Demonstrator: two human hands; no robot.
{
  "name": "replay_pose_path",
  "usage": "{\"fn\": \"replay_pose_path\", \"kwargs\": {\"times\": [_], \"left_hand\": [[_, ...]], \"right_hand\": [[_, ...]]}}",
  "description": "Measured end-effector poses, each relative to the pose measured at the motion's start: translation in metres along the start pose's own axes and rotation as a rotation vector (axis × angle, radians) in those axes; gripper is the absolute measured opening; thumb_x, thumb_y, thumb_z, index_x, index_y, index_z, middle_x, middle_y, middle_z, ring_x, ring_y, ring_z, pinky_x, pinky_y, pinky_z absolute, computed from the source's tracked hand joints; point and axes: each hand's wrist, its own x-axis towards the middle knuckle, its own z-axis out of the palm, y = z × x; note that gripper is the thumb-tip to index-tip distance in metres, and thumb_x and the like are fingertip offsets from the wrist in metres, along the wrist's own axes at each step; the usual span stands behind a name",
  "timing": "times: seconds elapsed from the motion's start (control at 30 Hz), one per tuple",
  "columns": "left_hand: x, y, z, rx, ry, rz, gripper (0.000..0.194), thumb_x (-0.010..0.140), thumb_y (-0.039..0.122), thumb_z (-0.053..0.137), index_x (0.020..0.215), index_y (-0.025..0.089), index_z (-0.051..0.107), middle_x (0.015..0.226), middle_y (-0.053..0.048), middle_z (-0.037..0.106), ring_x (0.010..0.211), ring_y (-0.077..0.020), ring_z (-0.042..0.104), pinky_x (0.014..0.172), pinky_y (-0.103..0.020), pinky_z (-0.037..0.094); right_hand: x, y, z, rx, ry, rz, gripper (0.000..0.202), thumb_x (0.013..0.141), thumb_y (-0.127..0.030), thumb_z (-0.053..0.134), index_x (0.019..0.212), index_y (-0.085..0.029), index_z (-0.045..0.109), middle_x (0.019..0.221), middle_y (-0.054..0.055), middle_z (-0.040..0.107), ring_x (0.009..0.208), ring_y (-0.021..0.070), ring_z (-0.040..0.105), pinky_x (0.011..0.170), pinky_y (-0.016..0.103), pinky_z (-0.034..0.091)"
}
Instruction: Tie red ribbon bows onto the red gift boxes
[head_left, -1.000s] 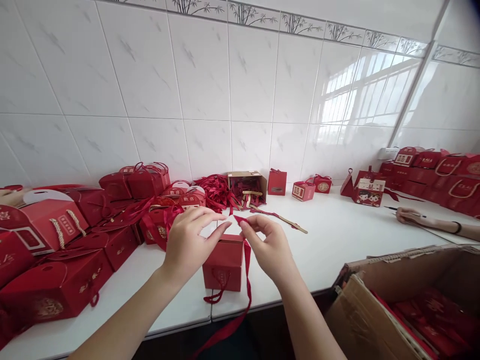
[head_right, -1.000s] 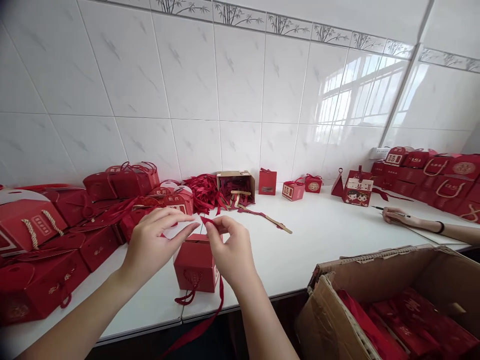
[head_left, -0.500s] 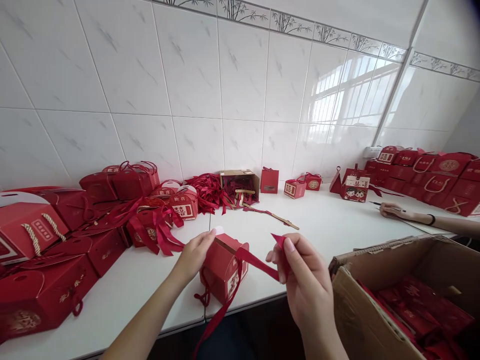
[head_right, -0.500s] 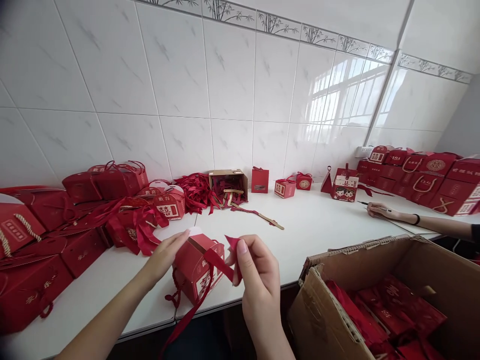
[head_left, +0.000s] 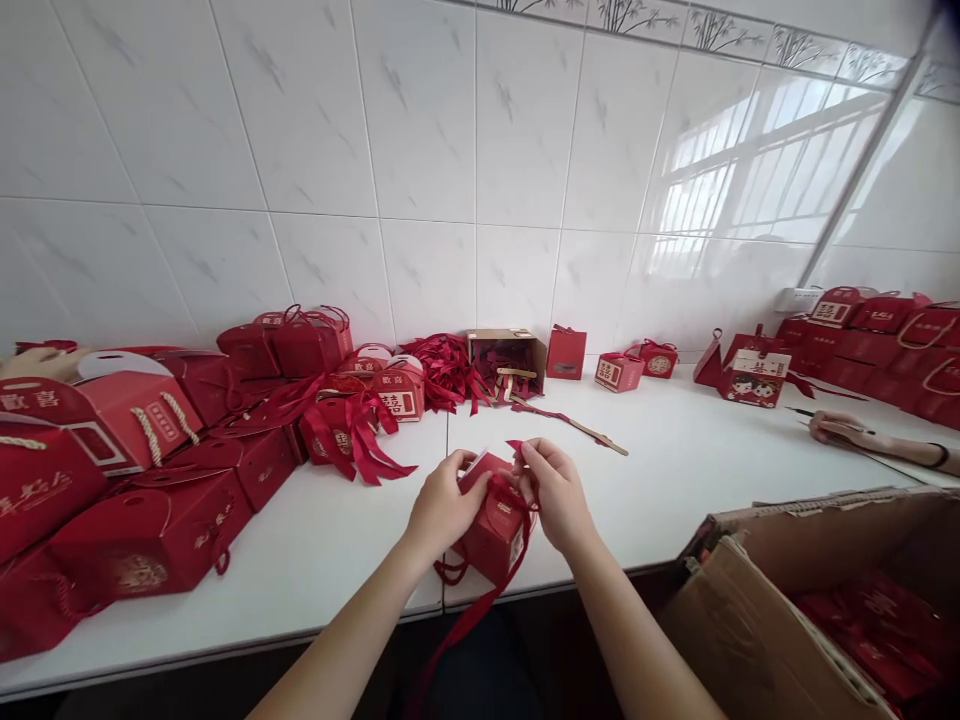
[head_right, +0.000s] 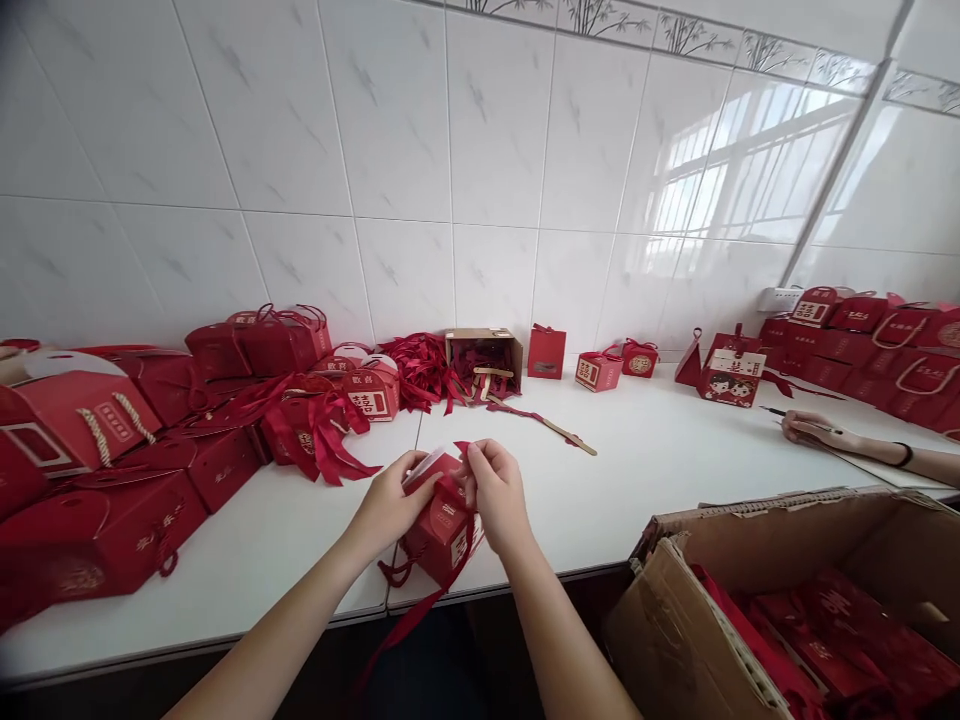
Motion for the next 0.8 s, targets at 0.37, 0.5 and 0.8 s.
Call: {"fn": "replay_pose_path", "kwargs": {"times": [0.37,0.5,0.8], "left_hand": [[-0.02,0.012,-0.011,-0.332,-0.185,-0.094,0.038,0.083,0.049,0.045,0.099,0.019,0.061,0.093,-0.004,0.065,0.088,-0.0223,0.058,0.076,-0.032,0.045],[-0.023,0.015,-0.009,-0.361,-0.191,-0.119,0.042,0.082,0.052,0.045,0.102,0.019,0.06,0.094,-0.005,0.064,0.087,-0.0225,0.057,0.07,-0.031,0.047],[-0.028,0.018,-0.013,-0.263,-0.091,-0.023,0.035,0.085,0.052,0.04,0.085,0.02,0.055,0.08,-0.002,0.055,0.076,-0.0175,0.053,0.063,-0.028,0.046]], "right_hand": [[0.012,-0.02,0.003,-0.435,-0.221,0.153,0.021,0.072,-0.034,0.057,0.063,-0.015,0.059,0.048,-0.006,0.042,0.044,0.0062,0.035,0.045,0.022,0.025],[0.008,-0.023,0.008,-0.563,-0.241,0.138,0.023,0.075,-0.035,0.052,0.064,-0.016,0.059,0.052,-0.005,0.044,0.049,0.008,0.037,0.049,0.023,0.029],[0.009,-0.022,0.007,-0.753,-0.318,0.043,0.025,0.078,-0.034,0.048,0.064,-0.017,0.059,0.058,-0.002,0.051,0.056,0.0111,0.044,0.056,0.024,0.034]]}}
